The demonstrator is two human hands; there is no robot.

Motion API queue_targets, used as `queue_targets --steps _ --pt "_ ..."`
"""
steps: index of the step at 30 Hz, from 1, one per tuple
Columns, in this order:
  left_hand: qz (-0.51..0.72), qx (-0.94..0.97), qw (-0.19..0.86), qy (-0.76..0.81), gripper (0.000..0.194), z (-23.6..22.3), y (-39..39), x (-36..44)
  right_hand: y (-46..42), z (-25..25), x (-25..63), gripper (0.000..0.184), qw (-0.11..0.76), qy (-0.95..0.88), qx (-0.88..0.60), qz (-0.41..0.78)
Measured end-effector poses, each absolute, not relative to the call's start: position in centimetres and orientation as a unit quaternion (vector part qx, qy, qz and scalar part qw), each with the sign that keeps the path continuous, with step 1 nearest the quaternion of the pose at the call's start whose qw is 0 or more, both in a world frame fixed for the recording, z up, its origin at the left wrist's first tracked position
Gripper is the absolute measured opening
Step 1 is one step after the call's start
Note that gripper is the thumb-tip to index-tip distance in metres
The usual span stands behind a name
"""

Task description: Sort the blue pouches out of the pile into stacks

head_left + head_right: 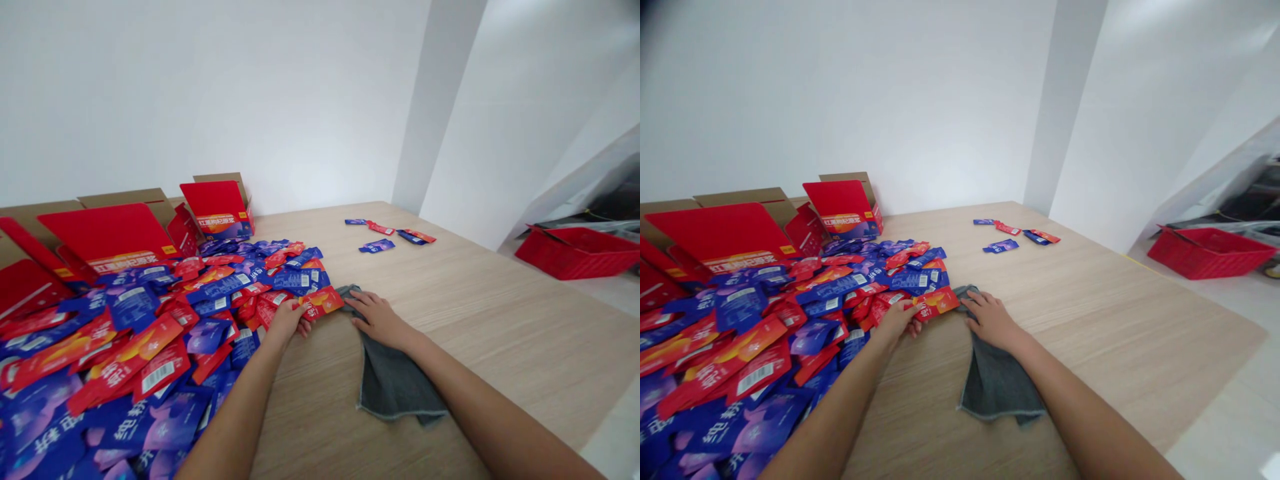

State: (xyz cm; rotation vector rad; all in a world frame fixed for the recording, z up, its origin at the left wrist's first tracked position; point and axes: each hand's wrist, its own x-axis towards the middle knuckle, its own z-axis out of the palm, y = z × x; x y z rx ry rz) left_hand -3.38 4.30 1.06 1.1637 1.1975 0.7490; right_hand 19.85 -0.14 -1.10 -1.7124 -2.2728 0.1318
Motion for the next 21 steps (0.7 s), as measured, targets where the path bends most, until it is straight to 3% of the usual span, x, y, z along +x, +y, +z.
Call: queue_targets --steps 6,10,13,17,21 --pt "0.289 0.483 0.648 0.512 0.005 0.2 3.1 -1.8 1.8 -1.1 23.3 0.052 0.256 -0.701 -0.665 -0.005" --pt "0.295 0.485 0.649 0.507 0.009 -0.5 2.6 -0.8 -0.3 -0.6 19.6 0.052 0.345 -0.737 -0.581 -0.015" --pt "0.289 0.501 0.636 0.51 0.013 -0.8 2.5 -0.7 -1.9 -1.0 15.5 0.057 0.26 -0.826 -0.499 -0.003" --pt "0.278 0.516 0.621 0.521 0.014 -0.9 2.6 -0.9 -1.2 -1.3 14.6 0.058 0.133 -0.815 -0.564 0.002" --pt "0.283 0.522 0.612 0.522 0.017 -0.9 2.5 -1.0 -0.9 -1.1 15.7 0.058 0.119 -0.816 -0.565 0.018"
